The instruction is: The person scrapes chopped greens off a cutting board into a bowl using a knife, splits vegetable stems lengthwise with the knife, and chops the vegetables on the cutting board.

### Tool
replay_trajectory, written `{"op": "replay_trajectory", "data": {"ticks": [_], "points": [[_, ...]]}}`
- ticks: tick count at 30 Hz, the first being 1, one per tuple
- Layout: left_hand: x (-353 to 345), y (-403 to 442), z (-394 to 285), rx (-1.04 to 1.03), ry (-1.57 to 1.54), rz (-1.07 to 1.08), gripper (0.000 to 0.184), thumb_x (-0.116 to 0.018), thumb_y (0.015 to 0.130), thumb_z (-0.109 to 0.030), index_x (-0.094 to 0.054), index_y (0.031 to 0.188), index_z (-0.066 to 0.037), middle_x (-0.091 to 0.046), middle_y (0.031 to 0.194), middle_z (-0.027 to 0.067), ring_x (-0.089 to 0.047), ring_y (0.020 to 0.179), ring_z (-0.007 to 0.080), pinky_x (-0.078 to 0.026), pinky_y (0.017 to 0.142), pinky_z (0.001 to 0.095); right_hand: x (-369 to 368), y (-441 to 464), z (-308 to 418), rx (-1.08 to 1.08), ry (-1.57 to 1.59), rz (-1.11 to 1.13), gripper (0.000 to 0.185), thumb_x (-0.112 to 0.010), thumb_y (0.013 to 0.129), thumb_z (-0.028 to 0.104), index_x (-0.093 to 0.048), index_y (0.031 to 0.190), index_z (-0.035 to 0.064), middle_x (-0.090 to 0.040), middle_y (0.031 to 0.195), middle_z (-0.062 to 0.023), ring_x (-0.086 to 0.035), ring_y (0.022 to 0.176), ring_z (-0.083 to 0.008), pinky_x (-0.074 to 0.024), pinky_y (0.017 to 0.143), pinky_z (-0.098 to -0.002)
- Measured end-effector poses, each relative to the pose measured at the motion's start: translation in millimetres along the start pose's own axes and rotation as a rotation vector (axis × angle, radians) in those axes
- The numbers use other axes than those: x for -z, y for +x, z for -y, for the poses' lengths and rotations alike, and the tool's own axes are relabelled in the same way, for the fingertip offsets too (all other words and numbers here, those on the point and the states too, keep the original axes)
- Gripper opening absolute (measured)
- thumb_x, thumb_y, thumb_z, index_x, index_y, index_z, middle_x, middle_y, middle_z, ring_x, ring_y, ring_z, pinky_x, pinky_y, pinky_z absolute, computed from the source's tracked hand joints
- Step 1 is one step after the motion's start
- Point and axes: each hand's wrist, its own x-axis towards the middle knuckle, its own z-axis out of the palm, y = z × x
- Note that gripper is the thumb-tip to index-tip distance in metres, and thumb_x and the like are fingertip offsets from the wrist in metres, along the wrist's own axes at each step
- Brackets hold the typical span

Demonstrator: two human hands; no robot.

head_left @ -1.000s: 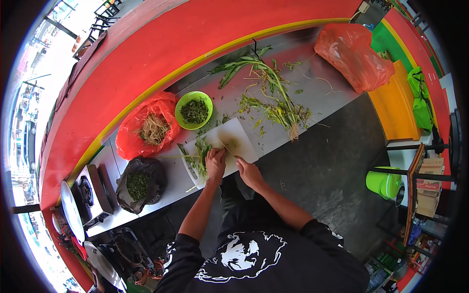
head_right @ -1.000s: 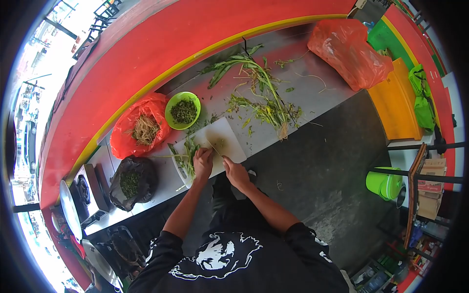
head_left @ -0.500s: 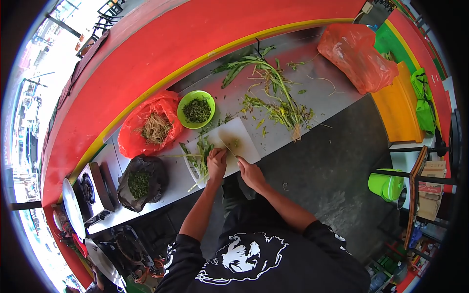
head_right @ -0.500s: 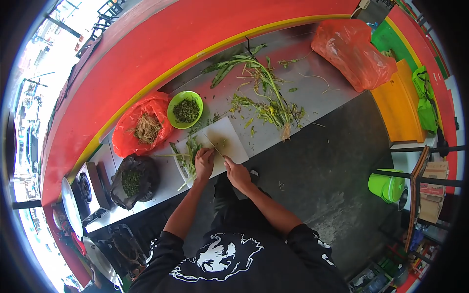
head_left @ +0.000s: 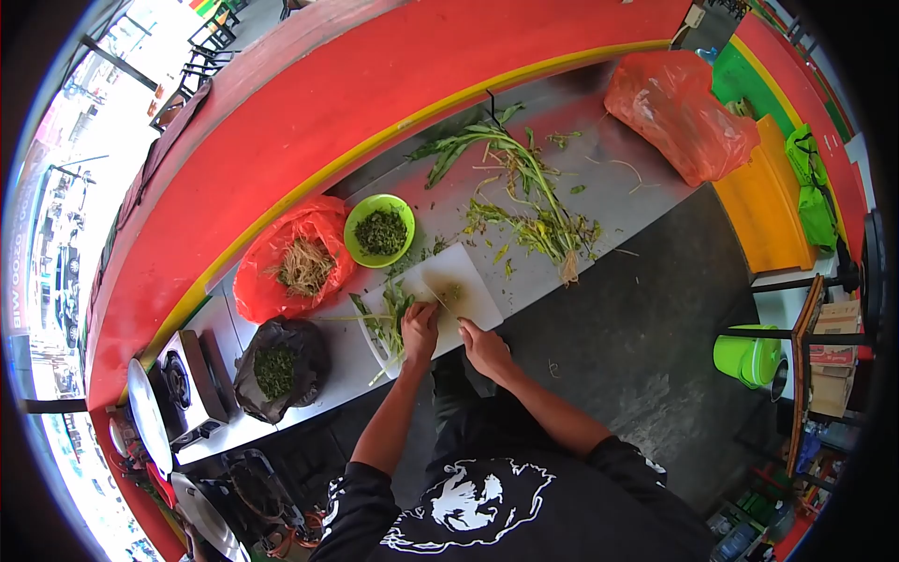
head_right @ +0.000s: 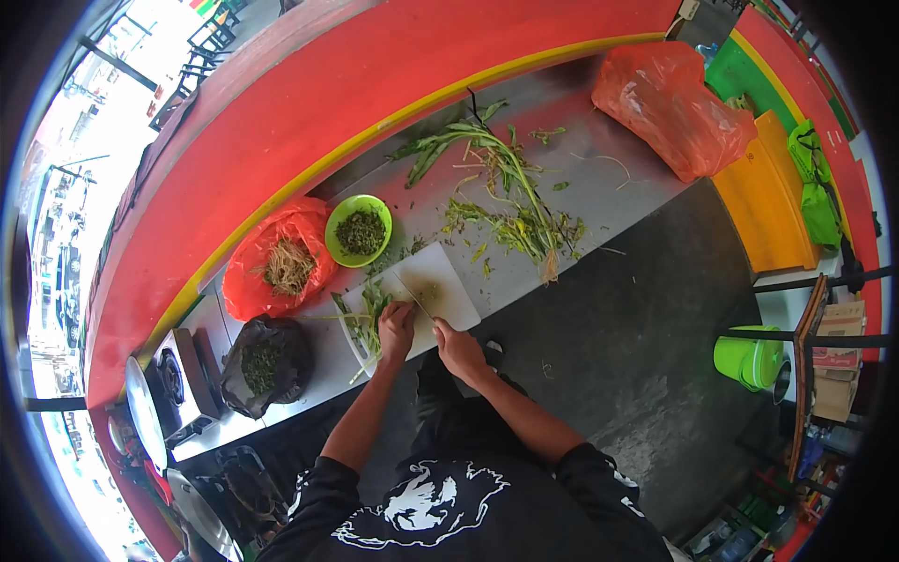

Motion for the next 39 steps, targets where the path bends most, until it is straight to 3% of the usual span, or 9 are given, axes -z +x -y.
{"op": "replay_trajectory", "data": {"ticks": [8, 14, 20, 26, 28, 39], "points": [[1.6, 0.0, -7.2, 0.021, 0.059, -0.021, 0.014, -0.069, 0.081, -0.009, -0.072, 0.095, -0.009, -0.065, 0.091, 0.0045, -0.062, 0.089, 0.0273, -0.046, 0.075, 0.0404, 1.1, 2.8, -3.4, -0.001, -0.098, 0.067, 0.034, -0.047, 0.101, 0.031, -0.053, 0.133, 0.0180, -0.067, 0.080, -0.0248, -0.065, 0.075, -0.0463, -0.0523, 0.065, -0.0558], [0.7, 1.2, 0.9, 0.044, 0.033, -0.008, 0.016, -0.070, 0.082, -0.010, -0.073, 0.097, -0.009, -0.065, 0.090, 0.0045, -0.062, 0.089, 0.0273, -0.046, 0.076, 0.0405, -0.6, 1.9, 4.0, -0.032, -0.035, 0.013, 0.033, -0.048, 0.101, 0.030, -0.054, 0.132, 0.0182, -0.066, 0.072, -0.0220, -0.065, 0.070, -0.0442, -0.0521, 0.062, -0.0549], [4.8, -1.5, -10.0, 0.027, 0.109, -0.022, 0.016, -0.069, 0.082, -0.009, -0.072, 0.098, -0.009, -0.065, 0.092, 0.0053, -0.061, 0.088, 0.0277, -0.046, 0.076, 0.0405, -8.0, 9.3, -7.0, 0.024, -0.104, 0.020, 0.033, -0.047, 0.102, 0.030, -0.053, 0.132, 0.0192, -0.067, 0.072, -0.0212, -0.065, 0.070, -0.0454, -0.0522, 0.062, -0.0552], [1.6, 1.4, -2.0, 0.019, 0.037, 0.028, 0.018, -0.066, 0.083, -0.006, -0.070, 0.100, -0.008, -0.065, 0.094, 0.0072, -0.062, 0.089, 0.0294, -0.046, 0.077, 0.0417, 3.9, 17.6, 16.6, -0.068, -0.072, 0.089, 0.031, -0.047, 0.102, 0.029, -0.053, 0.130, 0.0175, -0.067, 0.076, -0.0238, -0.065, 0.075, -0.0452, -0.0525, 0.064, -0.0552], [2.0, 2.7, -1.7, 0.016, 0.031, 0.031, 0.018, -0.066, 0.082, -0.006, -0.070, 0.100, -0.008, -0.065, 0.094, 0.0074, -0.062, 0.089, 0.0299, -0.047, 0.077, 0.0419, 3.1, 11.3, 8.5, 0.013, 0.022, 0.037, 0.032, -0.047, 0.102, 0.028, -0.053, 0.131, 0.0161, -0.066, 0.078, -0.0255, -0.066, 0.077, -0.0451, -0.0525, 0.065, -0.0552], [1.6, 1.6, -6.3, 0.012, 0.013, 0.026, 0.016, -0.066, 0.083, -0.006, -0.070, 0.098, -0.007, -0.065, 0.093, 0.0094, -0.063, 0.089, 0.0313, -0.047, 0.077, 0.0428, -7.8, 20.1, -1.0, -0.007, -0.061, 0.041, 0.035, -0.047, 0.102, 0.031, -0.052, 0.134, 0.0172, -0.066, 0.075, -0.0240, -0.066, 0.071, -0.0440, -0.0520, 0.062, -0.0547]]}}
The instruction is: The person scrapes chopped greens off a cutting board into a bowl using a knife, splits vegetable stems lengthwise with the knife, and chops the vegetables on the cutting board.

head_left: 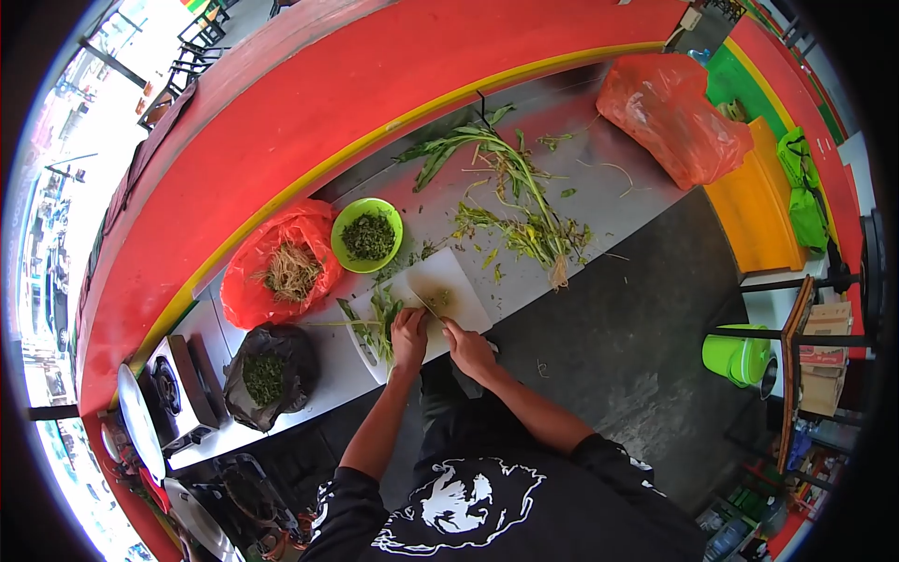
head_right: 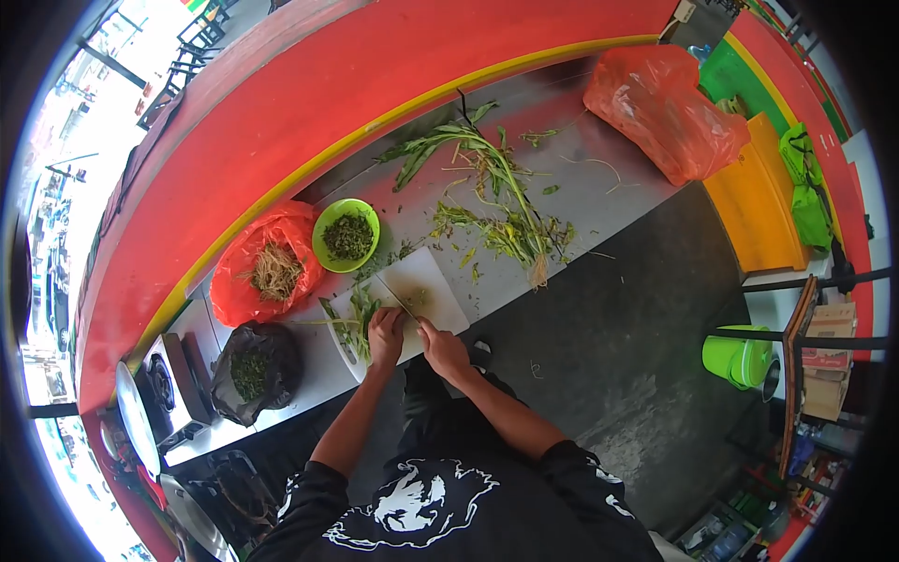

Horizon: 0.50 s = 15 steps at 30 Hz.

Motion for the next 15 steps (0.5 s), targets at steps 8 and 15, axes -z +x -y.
{"op": "replay_trajectory", "data": {"ticks": [8, 15], "points": [[-0.1, 7.1, -0.4, 0.009, 0.004, -0.017, 0.016, -0.065, 0.085, -0.007, -0.070, 0.099, -0.006, -0.066, 0.090, 0.0115, -0.063, 0.087, 0.0330, -0.048, 0.078, 0.0439, 18.2, -19.2, -13.1, 0.047, 0.131, -0.075, 0.033, -0.048, 0.102, 0.029, -0.057, 0.126, 0.0094, -0.067, 0.079, -0.0242, -0.065, 0.075, -0.0440, -0.0511, 0.065, -0.0534], [1.7, 10.3, 2.7, -0.015, -0.103, 0.006, 0.012, -0.065, 0.085, -0.006, -0.067, 0.096, -0.004, -0.066, 0.090, 0.0124, -0.063, 0.086, 0.0334, -0.049, 0.078, 0.0435, 26.5, -26.1, -17.7, 0.068, 0.222, -0.125, 0.034, -0.049, 0.102, 0.028, -0.058, 0.126, 0.0064, -0.066, 0.076, -0.0242, -0.065, 0.073, -0.0428, -0.0495, 0.062, -0.0521]]}}
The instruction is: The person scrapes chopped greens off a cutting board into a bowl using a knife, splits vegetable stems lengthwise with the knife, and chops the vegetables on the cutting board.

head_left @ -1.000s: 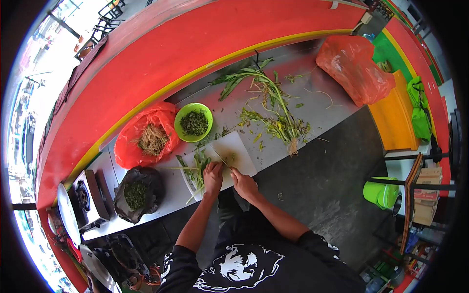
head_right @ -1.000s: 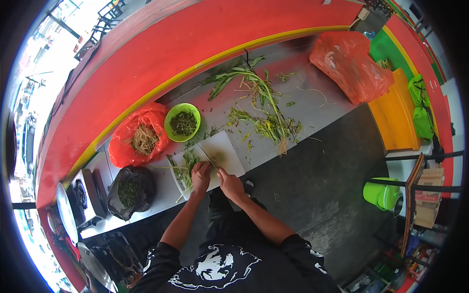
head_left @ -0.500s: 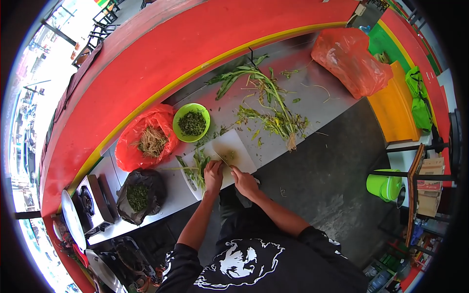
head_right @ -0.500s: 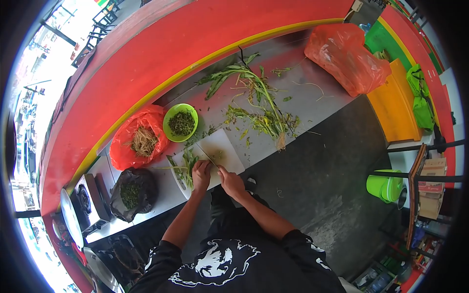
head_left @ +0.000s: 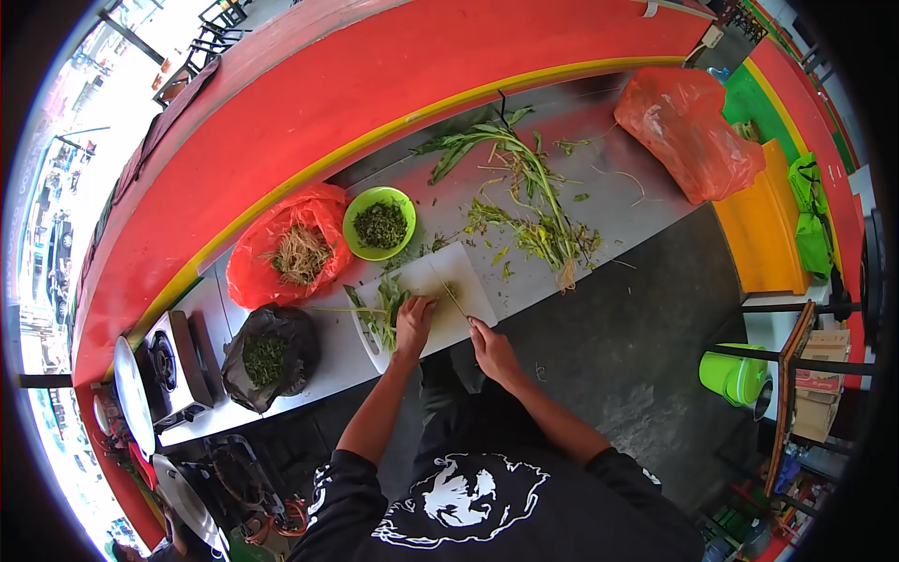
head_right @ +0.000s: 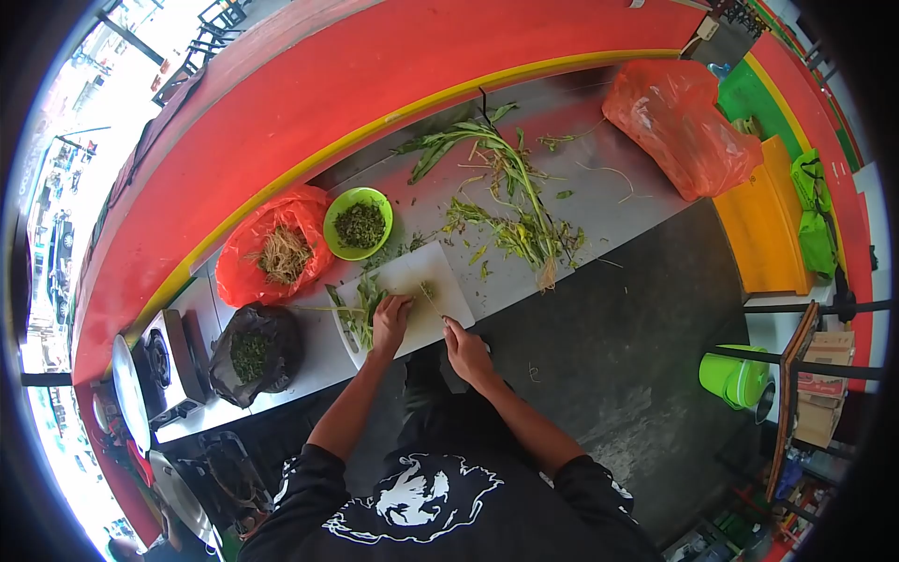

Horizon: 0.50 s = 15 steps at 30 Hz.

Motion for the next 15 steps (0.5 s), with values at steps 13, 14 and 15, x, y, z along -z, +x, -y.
{"op": "replay_trajectory", "data": {"ticks": [13, 14, 15], "points": [[-1.7, -5.2, 1.7, -0.138, 0.283, -0.037, 0.019, -0.068, 0.081, -0.007, -0.069, 0.099, -0.008, -0.062, 0.094, 0.0049, -0.060, 0.089, 0.0257, -0.046, 0.074, 0.0399, 12.0, -24.3, -6.1, -0.005, 0.045, 0.068, 0.034, -0.051, 0.101, 0.027, -0.060, 0.126, 0.0053, -0.067, 0.079, -0.0219, -0.066, 0.070, -0.0401, -0.0505, 0.063, -0.0482], [-2.3, -5.5, 2.1, -0.149, 0.280, -0.034, 0.019, -0.068, 0.081, -0.007, -0.069, 0.100, -0.009, -0.063, 0.094, 0.0043, -0.060, 0.089, 0.0254, -0.045, 0.074, 0.0399, 12.3, -26.0, -6.5, -0.006, 0.045, 0.067, 0.034, -0.051, 0.101, 0.027, -0.060, 0.126, 0.0053, -0.067, 0.079, -0.0219, -0.066, 0.070, -0.0401, -0.0505, 0.063, -0.0482], [-2.8, -4.9, 1.6, -0.149, 0.279, -0.034, 0.019, -0.068, 0.081, -0.007, -0.069, 0.100, -0.009, -0.063, 0.094, 0.0043, -0.060, 0.089, 0.0254, -0.045, 0.074, 0.0399, 12.6, -27.3, -6.1, 0.030, 0.054, 0.046, 0.034, -0.051, 0.101, 0.026, -0.060, 0.126, 0.0055, -0.067, 0.077, -0.0221, -0.065, 0.068, -0.0401, -0.0502, 0.062, -0.0484]]}}
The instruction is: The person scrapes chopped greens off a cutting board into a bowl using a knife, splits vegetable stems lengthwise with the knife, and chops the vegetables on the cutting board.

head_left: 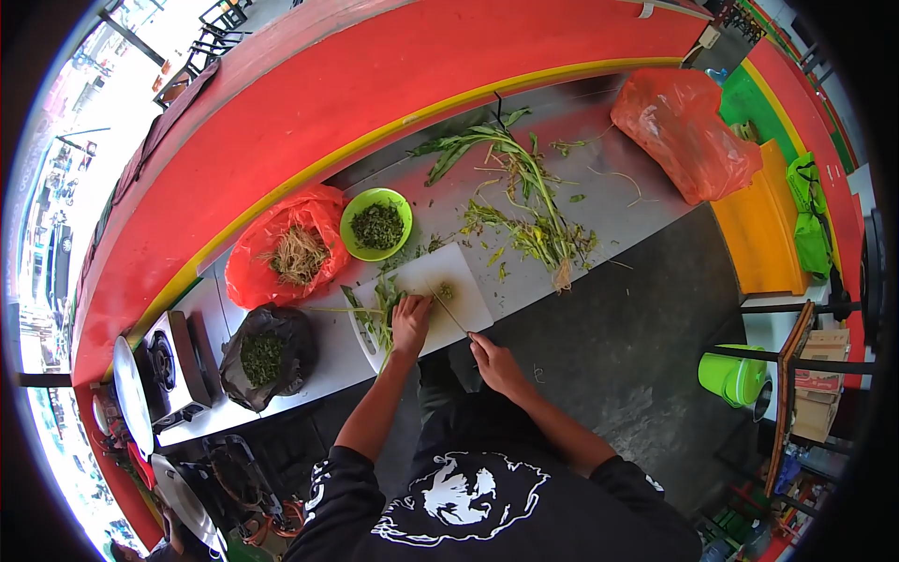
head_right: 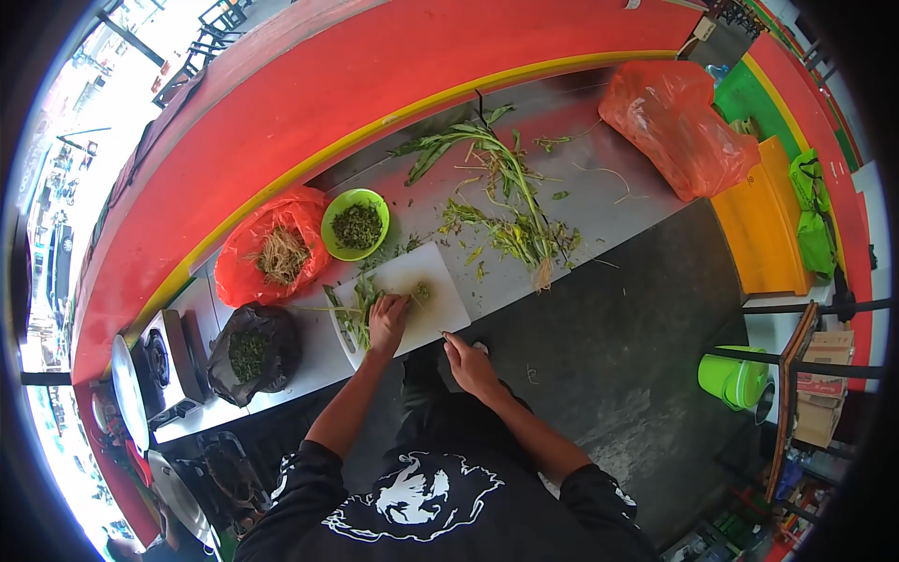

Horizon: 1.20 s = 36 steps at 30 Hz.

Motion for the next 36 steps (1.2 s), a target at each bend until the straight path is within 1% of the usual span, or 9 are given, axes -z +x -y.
{"op": "replay_trajectory", "data": {"ticks": [2, 11, 13, 14, 16, 22, 28, 35, 36], "points": [[-1.0, 1.8, -0.9, -0.041, -0.005, 0.009, 0.021, -0.068, 0.079, -0.006, -0.070, 0.100, -0.009, -0.063, 0.094, 0.0031, -0.060, 0.088, 0.0247, -0.044, 0.073, 0.0397, 0.8, -0.9, 0.8, 0.037, 0.007, -0.018, 0.034, -0.051, 0.101, 0.026, -0.060, 0.126, 0.0056, -0.066, 0.076, -0.0223, -0.065, 0.067, -0.0401, -0.0499, 0.061, -0.0485], [-1.1, 2.7, -5.5, 0.008, 0.014, 0.026, 0.025, -0.064, 0.076, -0.003, -0.071, 0.098, -0.012, -0.063, 0.095, 0.0011, -0.060, 0.088, 0.0227, -0.043, 0.075, 0.0386, -6.6, 2.5, -9.2, 0.036, -0.054, -0.033, 0.034, -0.051, 0.101, 0.028, -0.061, 0.127, 0.0086, -0.067, 0.076, -0.0217, -0.065, 0.066, -0.0402, -0.0512, 0.060, -0.0494], [-1.2, 1.8, -2.9, 0.002, 0.021, 0.026, 0.025, -0.064, 0.076, -0.004, -0.071, 0.098, -0.012, -0.063, 0.095, 0.0009, -0.060, 0.089, 0.0226, -0.043, 0.075, 0.0385, -6.8, 8.4, -8.4, -0.011, -0.265, 0.022, 0.035, -0.051, 0.100, 0.031, -0.060, 0.128, 0.0110, -0.068, 0.075, -0.0213, -0.065, 0.066, -0.0405, -0.0522, 0.061, -0.0501], [-1.8, 1.2, -2.9, -0.006, 0.028, 0.022, 0.025, -0.065, 0.075, -0.004, -0.071, 0.098, -0.012, -0.063, 0.095, 0.0008, -0.060, 0.089, 0.0225, -0.043, 0.075, 0.0384, -7.2, 12.1, -7.9, -0.015, -0.269, 0.021, 0.035, -0.051, 0.100, 0.031, -0.060, 0.128, 0.0110, -0.068, 0.075, -0.0213, -0.065, 0.066, -0.0405, -0.0522, 0.061, -0.0501], [0.5, 2.0, -5.9, -0.007, 0.028, 0.033, 0.025, -0.064, 0.075, -0.004, -0.071, 0.098, -0.012, -0.063, 0.095, 0.0007, -0.060, 0.089, 0.0226, -0.043, 0.075, 0.0384, -7.4, 26.1, 0.5, -0.055, -0.335, 0.084, 0.032, -0.051, 0.100, 0.028, -0.059, 0.129, 0.0155, -0.067, 0.080, -0.0242, -0.065, 0.075, -0.0435, -0.0521, 0.063, -0.0526], [-0.4, 5.6, -4.2, 0.044, -0.008, 0.037, 0.023, -0.066, 0.075, -0.004, -0.072, 0.096, -0.012, -0.064, 0.093, 0.0005, -0.061, 0.089, 0.0230, -0.043, 0.075, 0.0383, -5.6, 35.5, 17.0, -0.083, -0.201, 0.075, 0.034, -0.048, 0.101, 0.032, -0.058, 0.129, 0.0174, -0.067, 0.078, -0.0233, -0.065, 0.074, -0.0463, -0.0532, 0.066, -0.0550], [-4.7, -1.3, -2.7, 0.076, -0.020, 0.010, 0.023, -0.066, 0.075, -0.003, -0.072, 0.095, -0.012, -0.065, 0.092, 0.0007, -0.061, 0.088, 0.0235, -0.043, 0.075, 0.0381, -14.0, 28.9, 7.6, -0.071, -0.301, 0.057, 0.033, -0.047, 0.101, 0.033, -0.057, 0.130, 0.0203, -0.068, 0.079, -0.0236, -0.065, 0.074, -0.0455, -0.0531, 0.066, -0.0553], [-3.6, 1.9, -5.4, 0.084, -0.044, -0.008, 0.020, -0.067, 0.078, -0.003, -0.072, 0.095, -0.012, -0.065, 0.091, 0.0006, -0.062, 0.088, 0.0236, -0.043, 0.075, 0.0382, -15.0, 39.3, 18.1, -0.129, -0.217, 0.049, 0.034, -0.048, 0.101, 0.033, -0.056, 0.131, 0.0201, -0.068, 0.079, -0.0226, -0.065, 0.076, -0.0453, -0.0532, 0.069, -0.0554], [-3.8, 3.2, -4.9, 0.079, -0.041, -0.007, 0.020, -0.067, 0.078, -0.003, -0.072, 0.095, -0.012, -0.065, 0.091, 0.0006, -0.062, 0.088, 0.0236, -0.043, 0.075, 0.0382, -12.0, 36.3, 16.7, -0.102, -0.233, 0.059, 0.034, -0.048, 0.101, 0.032, -0.055, 0.132, 0.0180, -0.068, 0.078, -0.0228, -0.066, 0.075, -0.0444, -0.0530, 0.065, -0.0540]]}}
